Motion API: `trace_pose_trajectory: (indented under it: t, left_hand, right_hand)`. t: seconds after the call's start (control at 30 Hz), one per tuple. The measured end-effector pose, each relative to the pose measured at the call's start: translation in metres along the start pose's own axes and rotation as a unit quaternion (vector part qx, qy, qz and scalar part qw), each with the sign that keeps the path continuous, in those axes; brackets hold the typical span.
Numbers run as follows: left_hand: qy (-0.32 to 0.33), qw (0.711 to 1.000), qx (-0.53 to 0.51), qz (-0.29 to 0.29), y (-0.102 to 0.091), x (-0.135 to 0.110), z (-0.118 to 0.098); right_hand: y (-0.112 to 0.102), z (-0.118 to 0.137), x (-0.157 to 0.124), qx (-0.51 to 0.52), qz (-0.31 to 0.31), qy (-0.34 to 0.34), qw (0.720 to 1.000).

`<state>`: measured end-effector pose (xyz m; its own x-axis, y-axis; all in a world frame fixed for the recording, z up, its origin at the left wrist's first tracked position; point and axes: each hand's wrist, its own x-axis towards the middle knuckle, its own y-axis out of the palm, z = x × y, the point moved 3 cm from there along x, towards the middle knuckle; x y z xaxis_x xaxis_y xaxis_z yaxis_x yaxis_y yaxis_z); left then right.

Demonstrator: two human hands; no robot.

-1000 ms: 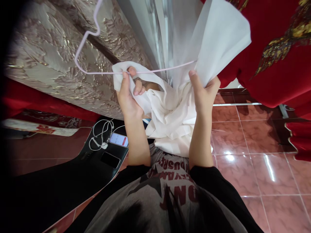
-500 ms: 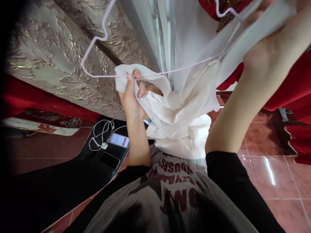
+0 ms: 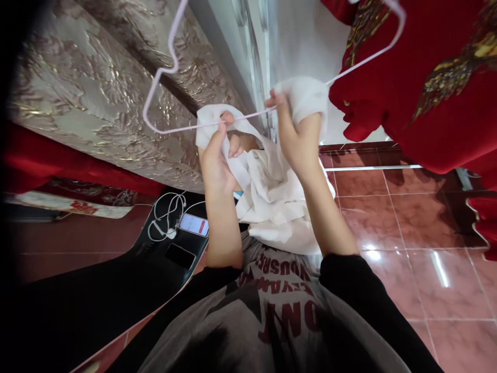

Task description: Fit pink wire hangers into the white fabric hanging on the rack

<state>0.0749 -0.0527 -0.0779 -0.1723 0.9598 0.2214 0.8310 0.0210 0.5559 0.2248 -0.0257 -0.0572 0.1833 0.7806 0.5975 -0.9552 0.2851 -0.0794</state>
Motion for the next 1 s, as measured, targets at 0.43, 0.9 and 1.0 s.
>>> trace_pose_trajectory:
  t: [0.43, 0.9, 1.0]
  left_hand:
    - [-0.129, 0.956, 0.25, -0.079, -0.067, -0.004, -0.017]
    - [-0.192, 0.978, -0.021, -0.074, -0.117, 0.051, -0.045]
    - [-0.201, 0.975, -0.066, -0.068, -0.128, 0.054, -0.043]
  right_hand:
    - [-0.013, -0.024, 0.004, 0.003, -0.002, 0.016, 1.0]
    - [-0.015, -0.026, 0.001, -0.008, 0.013, 0.041, 0.999]
    - [-0.017, -0.027, 0.002, 0.003, 0.009, 0.045, 0.999]
